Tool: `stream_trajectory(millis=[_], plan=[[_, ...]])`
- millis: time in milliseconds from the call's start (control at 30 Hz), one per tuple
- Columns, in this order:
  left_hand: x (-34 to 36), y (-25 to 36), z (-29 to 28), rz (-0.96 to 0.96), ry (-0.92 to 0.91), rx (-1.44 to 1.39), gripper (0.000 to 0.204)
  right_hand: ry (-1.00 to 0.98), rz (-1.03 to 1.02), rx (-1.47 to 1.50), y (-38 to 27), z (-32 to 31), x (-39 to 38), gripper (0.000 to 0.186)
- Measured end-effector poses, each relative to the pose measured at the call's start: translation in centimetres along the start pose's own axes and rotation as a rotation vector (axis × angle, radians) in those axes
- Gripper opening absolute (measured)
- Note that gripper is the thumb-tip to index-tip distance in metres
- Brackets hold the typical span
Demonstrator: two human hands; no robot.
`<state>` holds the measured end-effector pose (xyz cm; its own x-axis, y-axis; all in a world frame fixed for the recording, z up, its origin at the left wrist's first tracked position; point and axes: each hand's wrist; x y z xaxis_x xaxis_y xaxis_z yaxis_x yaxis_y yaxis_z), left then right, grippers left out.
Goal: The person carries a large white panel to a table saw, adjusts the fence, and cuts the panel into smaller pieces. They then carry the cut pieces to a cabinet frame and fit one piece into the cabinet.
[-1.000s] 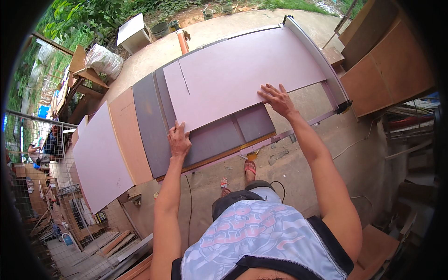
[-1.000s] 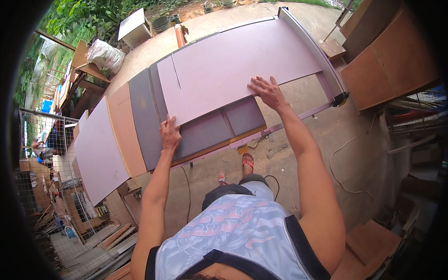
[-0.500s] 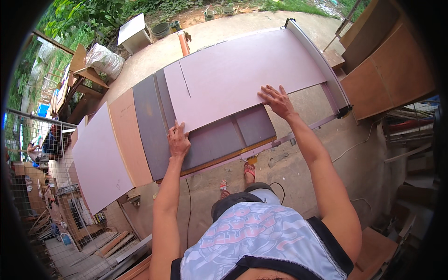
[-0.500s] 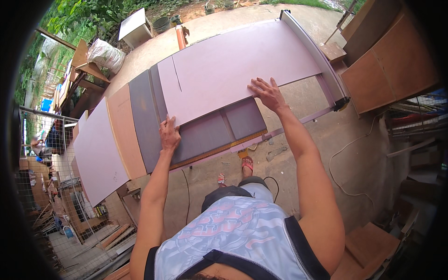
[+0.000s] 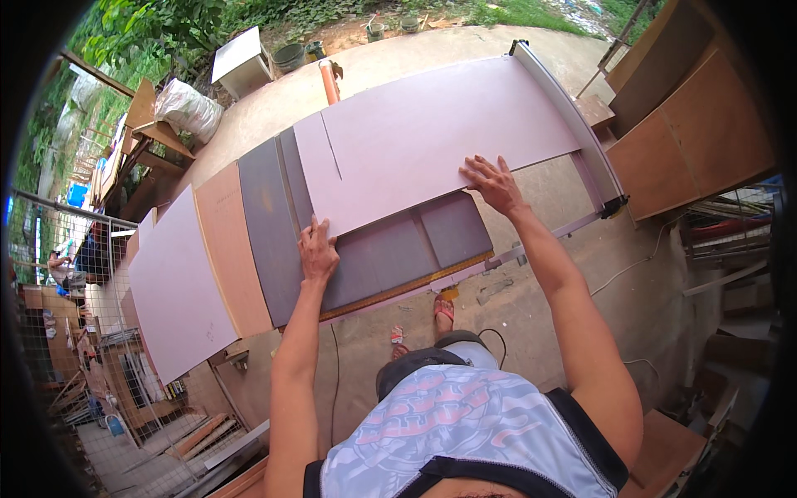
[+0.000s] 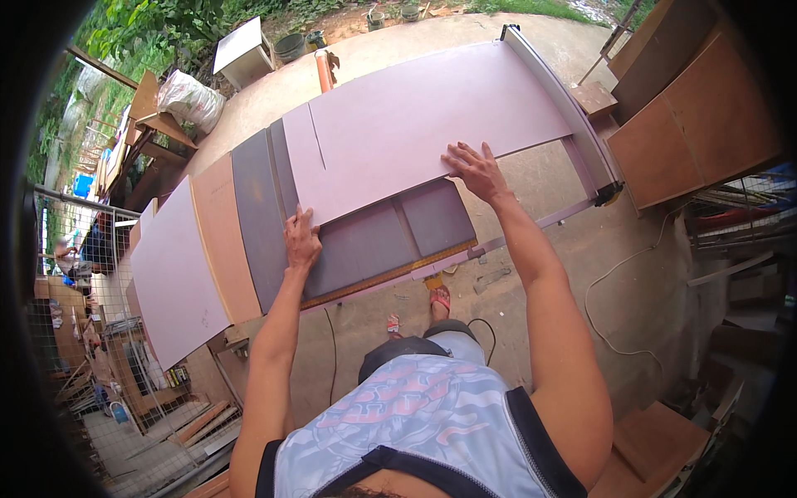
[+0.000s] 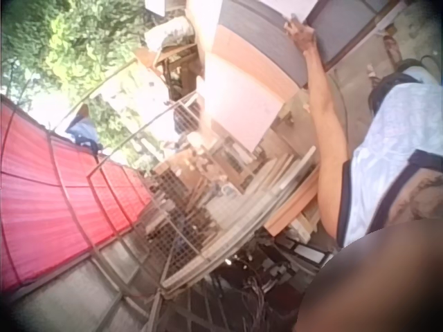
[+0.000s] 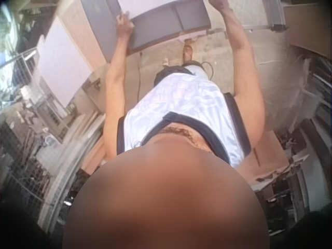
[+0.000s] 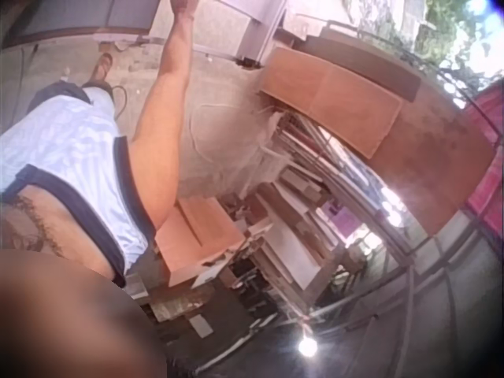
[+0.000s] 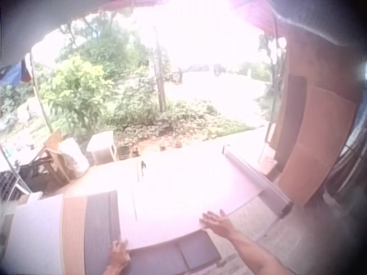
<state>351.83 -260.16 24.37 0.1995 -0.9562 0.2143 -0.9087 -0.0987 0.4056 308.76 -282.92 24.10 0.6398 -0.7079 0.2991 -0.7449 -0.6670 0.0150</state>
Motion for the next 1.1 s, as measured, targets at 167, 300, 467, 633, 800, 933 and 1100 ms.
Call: stream_trajectory(millis=[167,300,467,633,800,933,1100], plan=[[0.4,-0.2,0.2,-0.009,0.001,0.01,0.053,-0.034,0.019,0.003,0.1,0.1,0.5,0.04],[0.7,-0.4,0.3,-0.007,0.015,0.0,0.053,-0.013,0.008,0.013,0.1,0.2,0.9,0.041],[1.0,-0.6,0.4,0.001,0.028,-0.003,0.052,-0.027,0.02,0.012,0.2,0.5,1.3,0.041],[1.4,-0.7,0.4,-0.006,0.024,0.006,0.052,0.003,0.009,0.01,0.4,0.8,1.6,0.042],[1.8,-0.7,0.3,-0.012,0.021,0.006,0.052,0.003,0.012,0.018,0.5,1.0,2.0,0.042],[2.1,-0.7,0.3,-0.019,0.019,0.001,0.053,0.005,0.011,0.012,0.4,0.9,2.2,0.041],[2.4,-0.8,0.3,-0.036,0.01,-0.003,0.053,0.0,0.021,0.016,0.4,1.0,2.5,0.041]])
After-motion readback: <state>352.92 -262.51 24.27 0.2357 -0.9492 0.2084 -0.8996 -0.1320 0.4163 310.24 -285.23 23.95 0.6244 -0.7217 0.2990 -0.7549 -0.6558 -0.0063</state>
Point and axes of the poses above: each hand's wrist, its own x-axis towards the middle knuckle, its own z-axis out of the palm, y = z × x, and after that the axes turned 10 degrees about -x, right-handed
